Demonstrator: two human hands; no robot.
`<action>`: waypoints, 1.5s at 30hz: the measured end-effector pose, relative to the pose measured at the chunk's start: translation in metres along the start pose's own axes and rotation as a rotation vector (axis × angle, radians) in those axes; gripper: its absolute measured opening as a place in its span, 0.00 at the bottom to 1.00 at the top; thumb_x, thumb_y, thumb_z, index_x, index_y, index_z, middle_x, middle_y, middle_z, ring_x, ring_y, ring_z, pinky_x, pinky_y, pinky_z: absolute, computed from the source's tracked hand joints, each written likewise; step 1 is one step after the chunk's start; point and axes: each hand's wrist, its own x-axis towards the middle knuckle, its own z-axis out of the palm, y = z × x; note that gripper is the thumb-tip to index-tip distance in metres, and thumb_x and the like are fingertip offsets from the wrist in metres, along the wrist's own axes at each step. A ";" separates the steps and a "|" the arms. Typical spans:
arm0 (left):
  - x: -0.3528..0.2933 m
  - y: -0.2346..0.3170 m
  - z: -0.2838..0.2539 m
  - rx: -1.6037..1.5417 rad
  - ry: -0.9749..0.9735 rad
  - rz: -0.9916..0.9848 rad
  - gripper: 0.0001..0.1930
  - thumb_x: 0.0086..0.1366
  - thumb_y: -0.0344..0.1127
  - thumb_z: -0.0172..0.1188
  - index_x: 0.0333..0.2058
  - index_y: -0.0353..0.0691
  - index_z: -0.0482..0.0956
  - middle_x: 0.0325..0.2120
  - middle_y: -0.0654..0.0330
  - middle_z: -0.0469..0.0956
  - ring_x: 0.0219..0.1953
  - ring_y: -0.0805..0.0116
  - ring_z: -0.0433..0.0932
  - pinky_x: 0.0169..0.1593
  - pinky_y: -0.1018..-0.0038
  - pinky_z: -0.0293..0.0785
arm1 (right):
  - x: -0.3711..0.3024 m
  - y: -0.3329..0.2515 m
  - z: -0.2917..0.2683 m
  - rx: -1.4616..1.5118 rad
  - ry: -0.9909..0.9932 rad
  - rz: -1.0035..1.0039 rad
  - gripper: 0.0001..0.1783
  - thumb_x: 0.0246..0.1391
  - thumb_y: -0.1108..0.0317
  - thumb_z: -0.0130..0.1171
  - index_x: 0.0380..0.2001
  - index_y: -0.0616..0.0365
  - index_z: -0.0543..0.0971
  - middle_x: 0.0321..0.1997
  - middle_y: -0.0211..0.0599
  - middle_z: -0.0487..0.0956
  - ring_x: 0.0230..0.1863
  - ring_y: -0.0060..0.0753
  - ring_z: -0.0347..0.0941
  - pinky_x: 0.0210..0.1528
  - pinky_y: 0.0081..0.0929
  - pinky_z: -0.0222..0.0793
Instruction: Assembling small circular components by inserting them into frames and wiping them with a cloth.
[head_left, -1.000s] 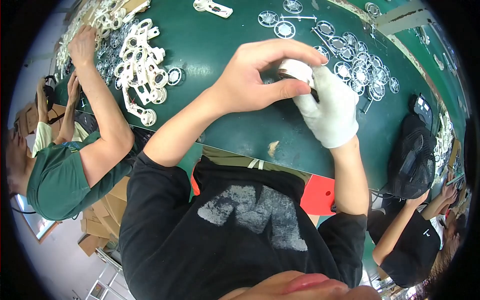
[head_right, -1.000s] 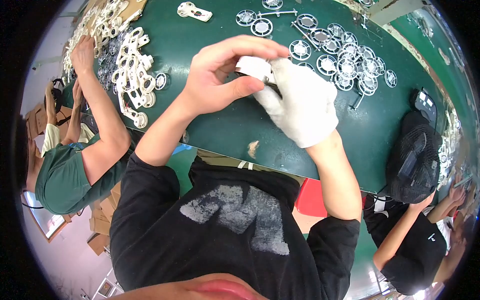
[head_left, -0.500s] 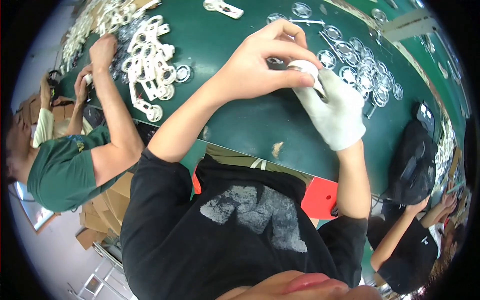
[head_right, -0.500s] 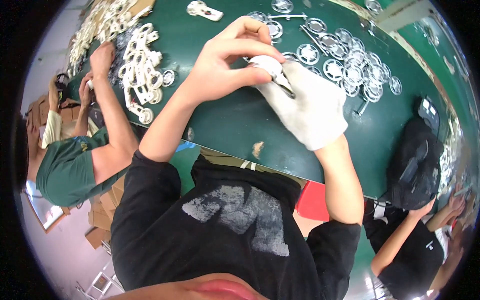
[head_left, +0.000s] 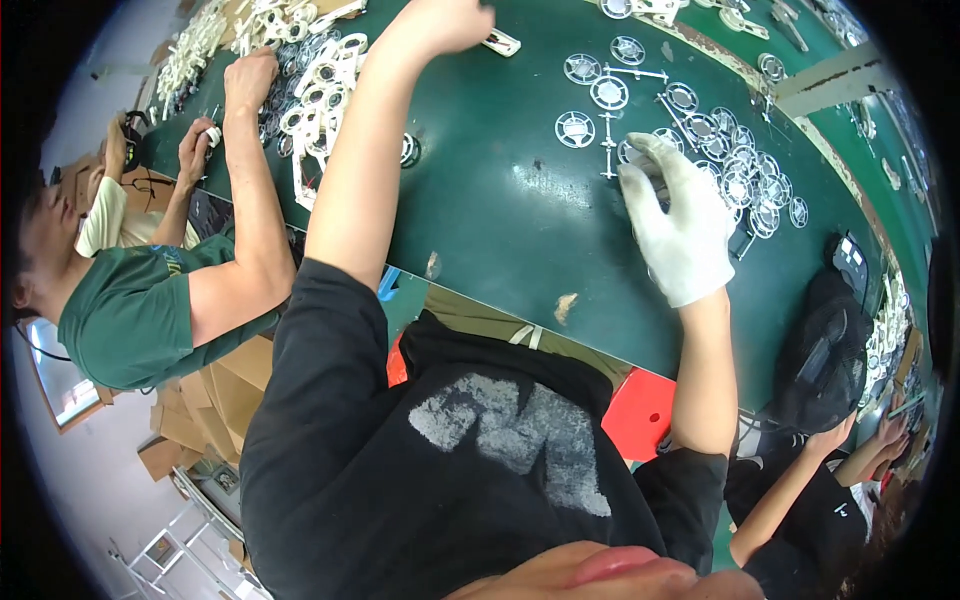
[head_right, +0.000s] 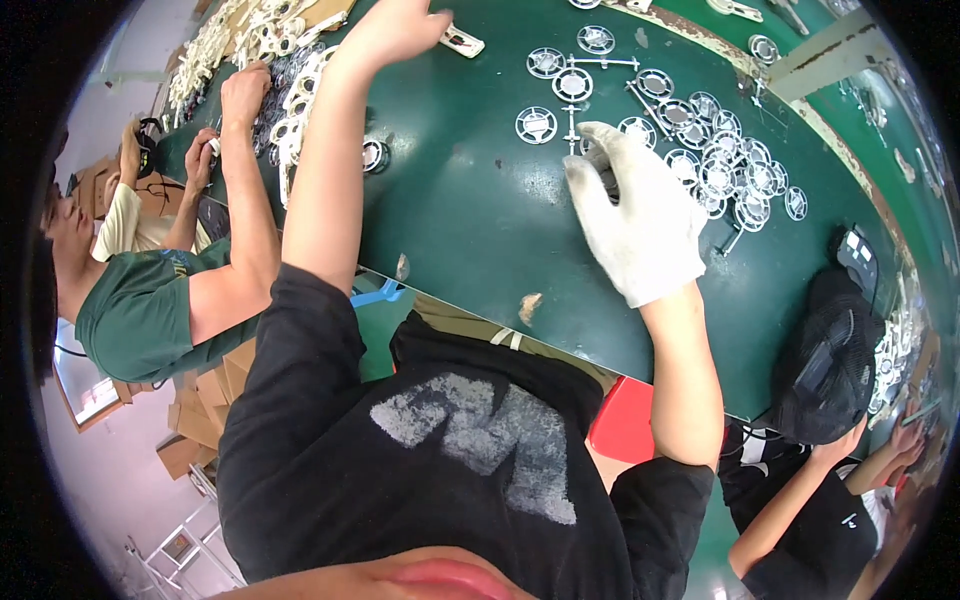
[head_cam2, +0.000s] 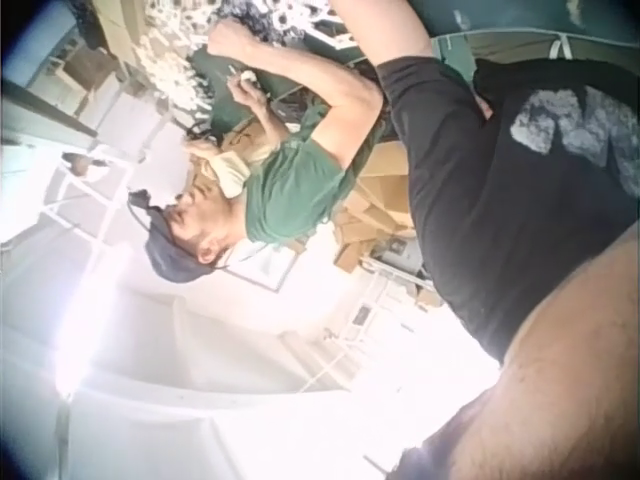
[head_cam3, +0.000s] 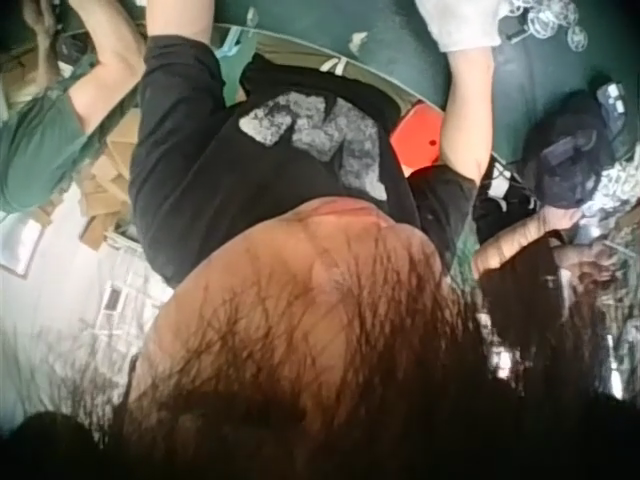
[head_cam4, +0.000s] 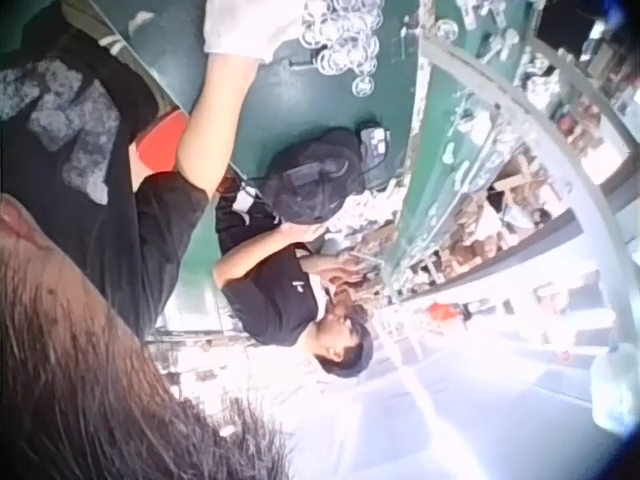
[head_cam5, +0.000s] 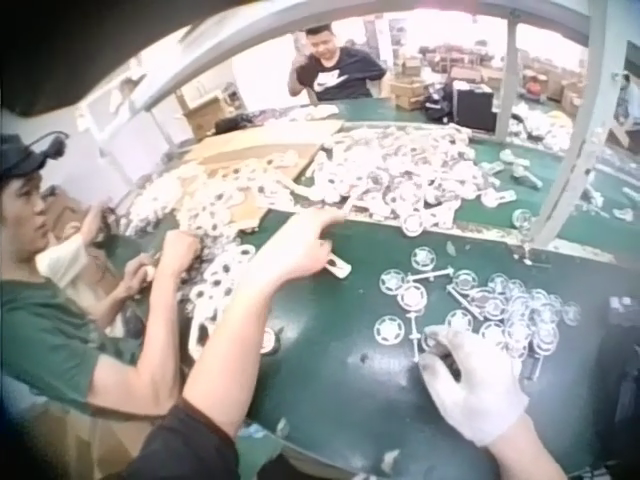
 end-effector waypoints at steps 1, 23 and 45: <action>-0.006 0.008 0.005 0.095 -0.121 -0.148 0.27 0.61 0.31 0.63 0.61 0.41 0.75 0.54 0.44 0.77 0.53 0.45 0.79 0.62 0.58 0.73 | 0.000 0.000 -0.001 -0.003 0.008 0.016 0.21 0.60 0.59 0.62 0.53 0.55 0.80 0.38 0.36 0.84 0.36 0.36 0.81 0.42 0.30 0.76; -0.074 0.083 0.044 -0.320 -0.090 0.253 0.21 0.58 0.36 0.72 0.51 0.45 0.81 0.51 0.61 0.78 0.47 0.55 0.78 0.53 0.65 0.77 | 0.007 0.005 -0.011 0.007 0.166 0.177 0.21 0.64 0.53 0.61 0.45 0.60 0.85 0.27 0.47 0.83 0.27 0.40 0.82 0.36 0.33 0.76; -0.091 0.107 0.025 -0.115 -0.175 0.051 0.24 0.51 0.45 0.78 0.44 0.45 0.78 0.41 0.62 0.77 0.43 0.57 0.81 0.43 0.64 0.79 | 0.007 0.008 -0.022 0.297 -0.062 0.294 0.14 0.65 0.63 0.56 0.42 0.63 0.83 0.21 0.21 0.69 0.20 0.13 0.57 0.23 0.18 0.52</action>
